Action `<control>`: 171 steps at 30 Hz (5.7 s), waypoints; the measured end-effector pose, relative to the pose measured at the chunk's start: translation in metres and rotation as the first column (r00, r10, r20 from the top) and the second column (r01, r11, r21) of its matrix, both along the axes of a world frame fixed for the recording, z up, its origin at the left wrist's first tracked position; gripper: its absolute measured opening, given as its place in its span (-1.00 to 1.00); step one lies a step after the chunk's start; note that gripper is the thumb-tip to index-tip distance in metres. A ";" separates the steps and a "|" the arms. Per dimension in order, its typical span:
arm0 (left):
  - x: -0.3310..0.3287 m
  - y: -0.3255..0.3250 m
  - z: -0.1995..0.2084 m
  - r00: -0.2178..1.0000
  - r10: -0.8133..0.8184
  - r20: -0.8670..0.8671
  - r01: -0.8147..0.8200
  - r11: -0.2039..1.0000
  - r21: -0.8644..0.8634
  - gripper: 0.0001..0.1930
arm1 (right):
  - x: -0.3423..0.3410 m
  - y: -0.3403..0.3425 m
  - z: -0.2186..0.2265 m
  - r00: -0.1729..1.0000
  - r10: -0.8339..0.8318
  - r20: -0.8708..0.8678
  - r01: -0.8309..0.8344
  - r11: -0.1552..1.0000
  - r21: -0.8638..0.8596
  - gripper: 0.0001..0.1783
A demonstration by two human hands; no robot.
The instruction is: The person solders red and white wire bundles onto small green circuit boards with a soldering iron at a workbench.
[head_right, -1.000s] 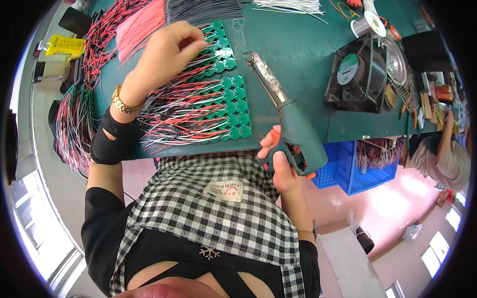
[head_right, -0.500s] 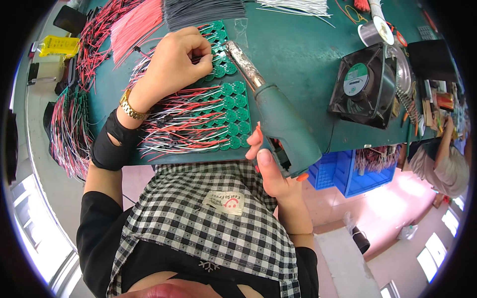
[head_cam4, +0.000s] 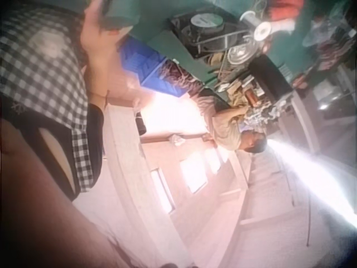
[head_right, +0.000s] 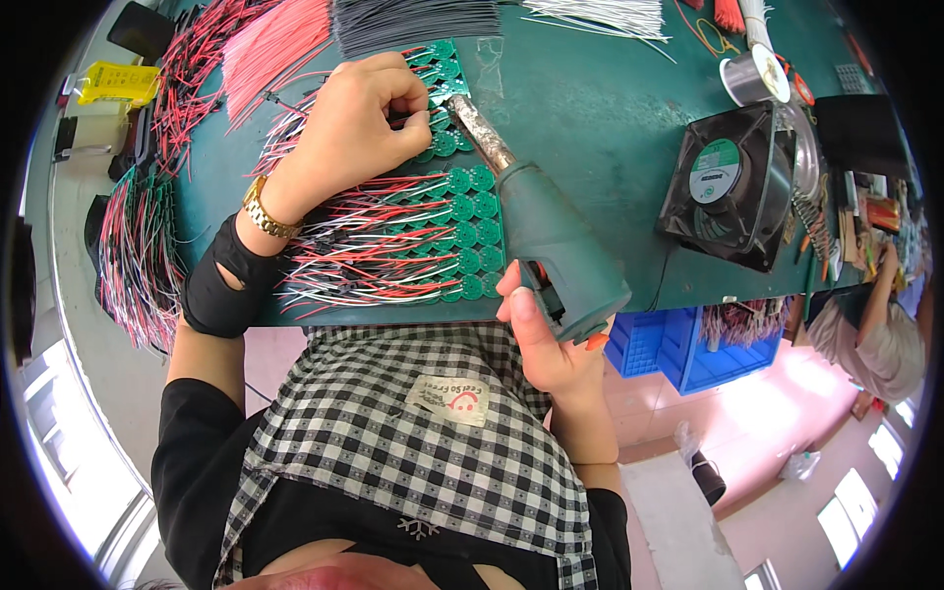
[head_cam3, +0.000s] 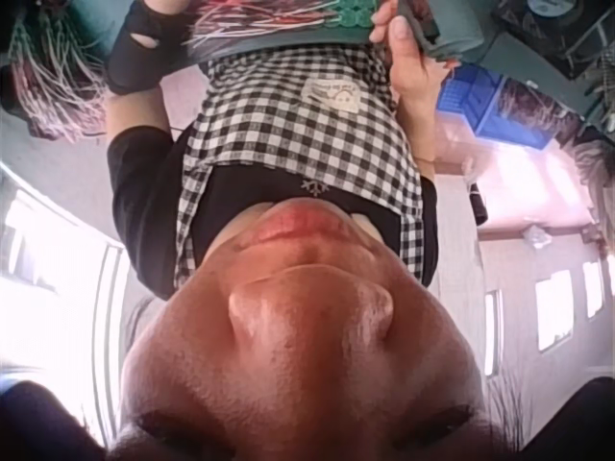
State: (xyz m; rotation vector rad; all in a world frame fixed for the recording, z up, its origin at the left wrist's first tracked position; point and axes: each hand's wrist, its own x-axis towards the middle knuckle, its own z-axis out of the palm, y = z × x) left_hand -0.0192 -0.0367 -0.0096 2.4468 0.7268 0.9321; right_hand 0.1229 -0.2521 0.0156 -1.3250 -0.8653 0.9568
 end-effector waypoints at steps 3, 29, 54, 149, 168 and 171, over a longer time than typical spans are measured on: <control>0.001 0.000 0.000 1.000 0.003 -0.005 -0.003 1.000 0.015 -0.92 | 0.000 0.000 0.000 1.000 0.008 0.013 -0.008 1.000 0.022 -0.86; 0.006 -0.006 0.003 1.000 0.017 -0.026 -0.016 0.999 0.047 -0.93 | 0.015 -0.008 -0.003 1.000 0.027 0.011 -0.028 0.996 0.088 -0.58; 0.002 -0.009 0.003 0.999 0.024 -0.042 -0.022 0.999 0.045 -0.93 | 0.023 -0.011 0.002 0.935 0.009 -0.354 0.041 0.990 0.132 -0.39; -0.010 0.023 0.026 0.978 0.007 -0.209 0.006 0.998 0.060 -0.73 | 0.014 -0.013 -0.019 0.981 -0.007 -0.194 0.032 0.991 0.126 -0.23; -0.051 0.045 0.089 0.770 -0.327 -0.548 0.484 0.859 0.169 -0.90 | 0.017 -0.007 -0.024 0.978 0.080 -0.193 -0.043 0.981 0.190 -0.23; -0.051 0.046 0.087 0.747 -0.348 -0.567 0.484 0.869 0.104 -0.93 | 0.019 -0.009 -0.030 0.968 0.095 -0.231 -0.047 0.978 0.205 -0.23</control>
